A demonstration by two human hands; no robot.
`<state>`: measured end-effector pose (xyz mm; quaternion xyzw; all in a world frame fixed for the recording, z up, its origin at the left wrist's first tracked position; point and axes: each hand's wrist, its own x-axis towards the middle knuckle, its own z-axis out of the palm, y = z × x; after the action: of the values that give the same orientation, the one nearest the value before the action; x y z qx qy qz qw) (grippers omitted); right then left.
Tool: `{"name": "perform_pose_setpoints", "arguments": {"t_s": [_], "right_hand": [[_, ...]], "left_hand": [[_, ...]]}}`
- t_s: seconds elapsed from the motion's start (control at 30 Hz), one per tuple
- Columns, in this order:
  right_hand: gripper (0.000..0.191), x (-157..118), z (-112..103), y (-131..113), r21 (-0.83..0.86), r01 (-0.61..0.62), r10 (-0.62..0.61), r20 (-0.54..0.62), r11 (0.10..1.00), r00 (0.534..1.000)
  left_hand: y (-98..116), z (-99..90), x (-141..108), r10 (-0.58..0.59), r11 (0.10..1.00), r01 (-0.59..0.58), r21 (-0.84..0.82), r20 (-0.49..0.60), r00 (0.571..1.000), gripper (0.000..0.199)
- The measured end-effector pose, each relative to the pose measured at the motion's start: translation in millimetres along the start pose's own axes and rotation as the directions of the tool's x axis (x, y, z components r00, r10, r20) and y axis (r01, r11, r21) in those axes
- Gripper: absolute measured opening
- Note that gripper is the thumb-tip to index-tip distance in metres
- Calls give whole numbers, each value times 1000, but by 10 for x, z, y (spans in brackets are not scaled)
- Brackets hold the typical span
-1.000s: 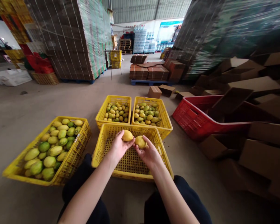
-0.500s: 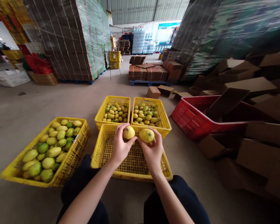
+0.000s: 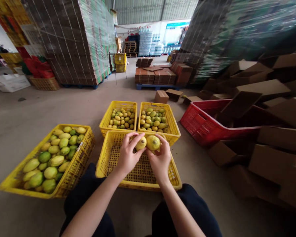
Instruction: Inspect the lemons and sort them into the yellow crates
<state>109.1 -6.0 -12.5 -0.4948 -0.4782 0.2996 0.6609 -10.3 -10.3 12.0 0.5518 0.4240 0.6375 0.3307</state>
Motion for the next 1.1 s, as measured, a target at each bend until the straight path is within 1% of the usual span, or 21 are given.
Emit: {"name": "perform_pose_setpoints", "arguments": {"t_s": [0.2, 0.27, 0.37, 0.53, 0.6, 0.7, 0.77, 0.83, 0.93, 1.1], "right_hand": [[49, -7, 4, -1, 12, 15, -15, -9, 1000, 1000], [48, -7, 0, -4, -18, 28, -28, -5, 999, 1000], [49, -10, -2, -2, -67, 43, -43, 2, 997, 999], [48, -12, 3, 17, -88, 53, -52, 7, 995, 999], [47, -8, 4, 34, -97, 73, -72, 9, 993, 997], [47, -2, 3, 63, -122, 108, -108, 7, 987, 994], [46, 1, 1, 78, -128, 116, -116, 9, 985, 993], [46, 1, -1, 84, -124, 113, -112, 18, 986, 994], [47, 2, -6, 76, -116, 101, -99, 26, 988, 995], [46, 4, -12, 48, -112, 85, -84, 20, 990, 996]], "left_hand": [[-46, -25, -17, 33, 996, -38, 84, 60, 998, 43], [-53, -30, -20, 36, 994, -44, 102, 75, 997, 42], [-54, -33, -20, 51, 993, -58, 104, 69, 996, 41], [-100, -42, -16, 147, 975, -154, 162, 58, 987, 40], [-153, -47, -13, 226, 941, -239, 239, 79, 971, 41], [-232, -53, -9, 376, 828, -403, 389, 147, 915, 47], [-260, -55, -6, 427, 768, -457, 448, 172, 888, 50], [-266, -56, -2, 447, 746, -474, 468, 176, 877, 51], [-265, -62, 8, 449, 749, -475, 462, 172, 876, 52], [-265, -68, 9, 400, 798, -432, 420, 167, 901, 50]]}}
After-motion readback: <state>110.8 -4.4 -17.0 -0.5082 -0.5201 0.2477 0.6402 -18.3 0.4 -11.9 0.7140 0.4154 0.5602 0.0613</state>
